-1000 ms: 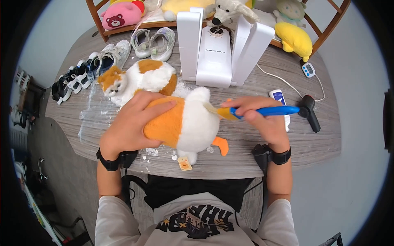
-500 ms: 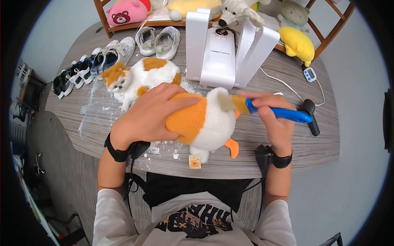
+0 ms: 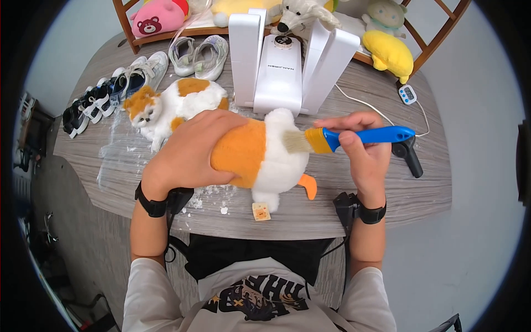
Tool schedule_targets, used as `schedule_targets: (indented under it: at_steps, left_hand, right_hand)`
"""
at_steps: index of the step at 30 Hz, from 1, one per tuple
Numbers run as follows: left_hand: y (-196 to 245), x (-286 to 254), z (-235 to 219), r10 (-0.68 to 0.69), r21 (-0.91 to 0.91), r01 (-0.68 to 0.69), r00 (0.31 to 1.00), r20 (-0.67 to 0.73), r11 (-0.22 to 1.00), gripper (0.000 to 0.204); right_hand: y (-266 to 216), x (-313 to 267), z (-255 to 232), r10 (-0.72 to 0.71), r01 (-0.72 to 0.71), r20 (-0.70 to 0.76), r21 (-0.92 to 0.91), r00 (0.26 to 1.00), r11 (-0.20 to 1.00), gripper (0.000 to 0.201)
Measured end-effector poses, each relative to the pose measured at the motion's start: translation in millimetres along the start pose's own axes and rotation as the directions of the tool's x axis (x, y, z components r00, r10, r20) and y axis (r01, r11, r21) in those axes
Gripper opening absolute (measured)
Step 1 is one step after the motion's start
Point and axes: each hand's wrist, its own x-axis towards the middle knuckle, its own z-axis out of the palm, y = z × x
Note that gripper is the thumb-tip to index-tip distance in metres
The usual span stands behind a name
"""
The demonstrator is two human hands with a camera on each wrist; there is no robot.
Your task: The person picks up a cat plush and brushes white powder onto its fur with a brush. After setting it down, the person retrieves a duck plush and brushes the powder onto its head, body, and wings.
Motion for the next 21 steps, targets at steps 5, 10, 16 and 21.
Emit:
schedule_targets:
  at_steps: [5, 10, 16, 21]
  left_hand:
    - [2, -1, -4, -0.04, -0.008, 0.04, 0.999, -0.014, 0.999, 0.074]
    - [0, -1, -3, -0.032, -0.03, 0.032, 0.999, -0.025, 0.999, 0.074]
    - [-3, -2, -1, -0.047, -0.022, 0.046, 0.999, -0.009, 0.999, 0.076]
    - [-16, -8, -2, -0.074, -0.152, 0.074, 0.997, 0.002, 0.986, 0.08]
  right_hand:
    - [-5, 1, -13, 0.089, -0.115, -0.108, -0.269, 0.99, 0.956, 0.013]
    - [-2, 2, -10, 0.058, -0.089, -0.242, -0.121, 0.968, 0.989, 0.013]
    - [3, 4, 6, 0.152, -0.2, -0.239, -0.19, 0.959, 0.961, 0.019]
    - [16, 10, -19, -0.057, -0.141, -0.28, -0.636, 0.958, 0.759, 0.022]
